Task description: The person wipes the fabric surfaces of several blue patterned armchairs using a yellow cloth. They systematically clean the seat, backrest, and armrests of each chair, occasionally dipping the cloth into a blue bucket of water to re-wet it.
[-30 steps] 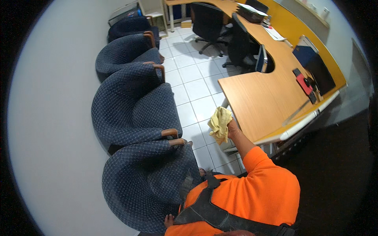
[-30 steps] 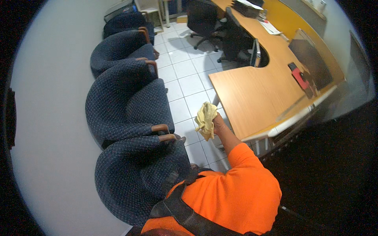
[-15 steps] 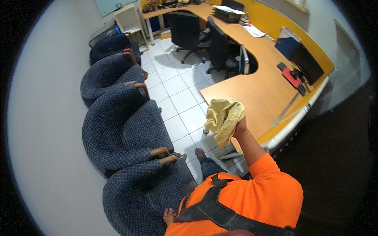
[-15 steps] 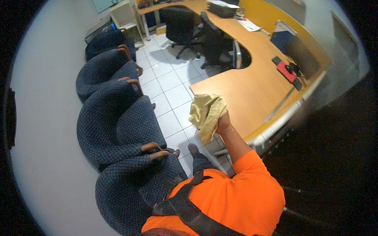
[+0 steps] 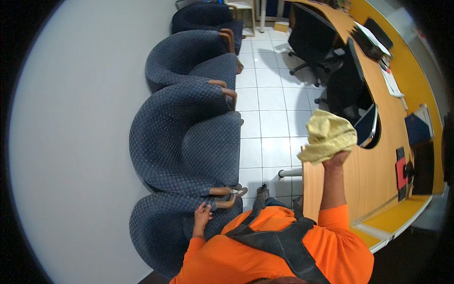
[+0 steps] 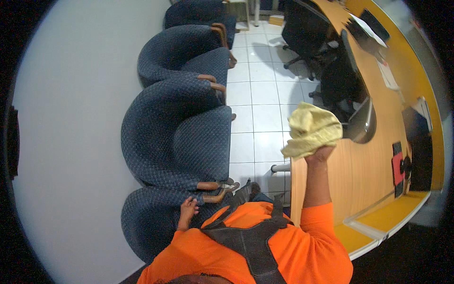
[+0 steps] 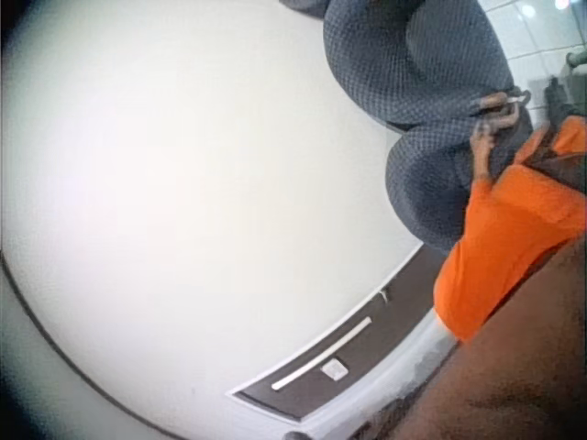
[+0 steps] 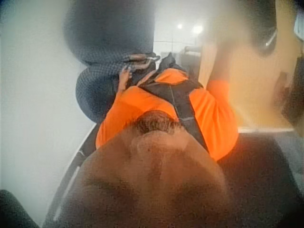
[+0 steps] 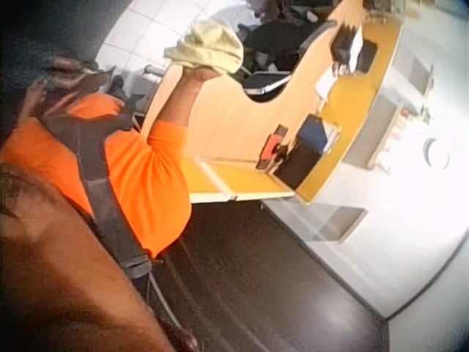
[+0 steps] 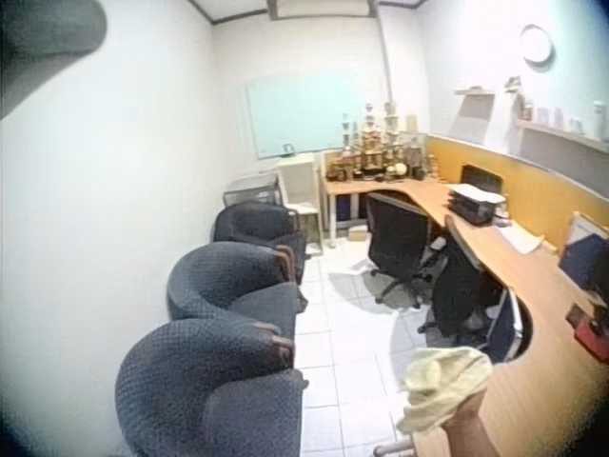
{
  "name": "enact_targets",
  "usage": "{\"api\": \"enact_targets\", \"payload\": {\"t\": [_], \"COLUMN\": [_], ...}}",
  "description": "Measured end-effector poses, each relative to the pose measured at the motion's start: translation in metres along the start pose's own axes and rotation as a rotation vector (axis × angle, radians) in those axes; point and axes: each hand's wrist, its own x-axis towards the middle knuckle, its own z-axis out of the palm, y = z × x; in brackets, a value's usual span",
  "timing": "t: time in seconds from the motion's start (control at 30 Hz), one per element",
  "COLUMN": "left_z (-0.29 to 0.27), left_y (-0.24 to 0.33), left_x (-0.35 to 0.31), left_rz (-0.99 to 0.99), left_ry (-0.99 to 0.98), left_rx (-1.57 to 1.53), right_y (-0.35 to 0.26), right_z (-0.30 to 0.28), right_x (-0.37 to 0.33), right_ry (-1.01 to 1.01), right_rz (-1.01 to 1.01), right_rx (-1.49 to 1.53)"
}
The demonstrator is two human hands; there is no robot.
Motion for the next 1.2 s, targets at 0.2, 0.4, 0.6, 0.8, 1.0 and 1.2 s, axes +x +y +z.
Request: {"api": "enact_targets", "payload": {"t": [0.2, 0.4, 0.6, 0.8, 1.0, 1.2], "left_z": [0.004, 0.027, 0.059, 0.101, 0.139, 0.182], "left_y": [0.009, 0.038, 0.085, 0.092, 0.077, 0.151], "left_x": [0.022, 0.053, 0.077, 0.108, 0.116, 0.119], "left_rz": [0.031, 0.074, 0.105, -0.14, -0.335, -0.213], "left_ry": [-0.055, -0.184, -0.036, 0.234, 0.322, 0.416], "left_rx": [0.101, -0.08, -0.157, -0.341, -0.21, -0.347], "right_y": [-0.036, -0.059, -0.02, 0.085, 0.161, 0.239], "right_z": [-0.015, -0.011, -0.026, -0.024, -0.005, 0.008], "right_x": [0.012, 0.044, 0.15, 0.299, 0.396, 0.464], "right_ry": [0.021, -0.114, 0.092, -0.123, -0.125, -0.248], "right_rz": [0.038, -0.03, 0.027, 0.368, 0.592, 0.734], "right_rx": [-0.148, -0.315, -0.304, -0.057, -0.039, 0.136]}}
